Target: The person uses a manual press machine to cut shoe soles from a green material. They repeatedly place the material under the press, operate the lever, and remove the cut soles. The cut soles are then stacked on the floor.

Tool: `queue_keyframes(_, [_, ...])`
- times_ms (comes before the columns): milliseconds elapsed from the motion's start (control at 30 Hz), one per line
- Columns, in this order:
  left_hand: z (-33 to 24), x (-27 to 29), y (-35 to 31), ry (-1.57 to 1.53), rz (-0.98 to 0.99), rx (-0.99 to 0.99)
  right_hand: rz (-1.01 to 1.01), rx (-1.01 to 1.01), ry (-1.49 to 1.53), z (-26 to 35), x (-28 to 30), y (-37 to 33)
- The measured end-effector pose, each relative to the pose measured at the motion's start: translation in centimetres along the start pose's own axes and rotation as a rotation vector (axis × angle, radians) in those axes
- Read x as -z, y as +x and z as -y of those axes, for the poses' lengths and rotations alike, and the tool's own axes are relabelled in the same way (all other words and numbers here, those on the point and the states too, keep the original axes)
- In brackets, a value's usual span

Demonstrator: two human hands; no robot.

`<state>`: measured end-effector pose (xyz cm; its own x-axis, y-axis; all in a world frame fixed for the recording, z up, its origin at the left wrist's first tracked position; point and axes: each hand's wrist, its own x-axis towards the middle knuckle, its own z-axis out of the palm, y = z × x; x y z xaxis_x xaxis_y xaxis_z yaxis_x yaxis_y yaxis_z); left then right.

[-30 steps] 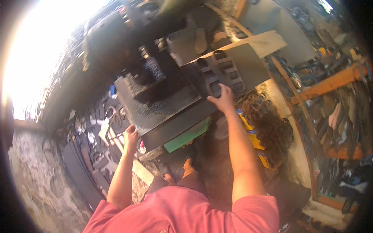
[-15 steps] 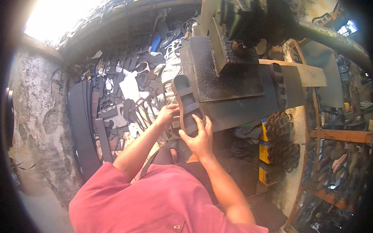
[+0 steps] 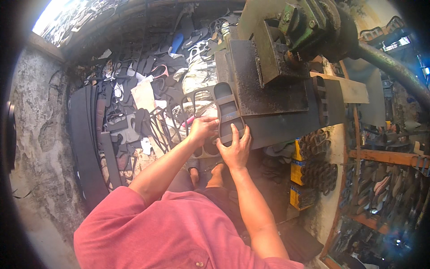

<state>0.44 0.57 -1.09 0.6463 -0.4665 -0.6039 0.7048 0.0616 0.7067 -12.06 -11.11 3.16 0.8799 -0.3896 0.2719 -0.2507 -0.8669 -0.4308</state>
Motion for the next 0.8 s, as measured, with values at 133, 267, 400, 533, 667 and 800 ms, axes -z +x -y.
queue_keyframes(133, [-0.6, 0.1, -0.5, 0.000, 0.014, 0.000, 0.015, -0.024, 0.016, 0.3, 0.2, 0.1])
queue_keyframes(267, [-1.7, -0.3, -1.8, 0.005, 0.078, -0.010, 0.057, -0.087, 0.039, 0.5, 0.6, 0.1])
queue_keyframes(400, [-3.0, -2.0, -2.2, 0.057, 0.046, 0.011, 0.076, -0.059, 0.091, -0.9, 1.5, 0.8])
queue_keyframes(533, [-2.7, -3.8, 0.5, -0.002, 0.044, 0.005, -0.041, -0.227, 0.171, -8.8, 4.6, -0.8])
queue_keyframes(667, [-3.8, -6.1, 2.1, -0.074, 0.211, 0.053, 0.212, -0.296, -0.174, -13.2, 5.1, -1.0])
queue_keyframes(800, [-4.6, -5.8, 3.0, 0.162, -0.419, -0.282, 0.234, -0.403, -0.186, -15.4, 5.7, 1.1])
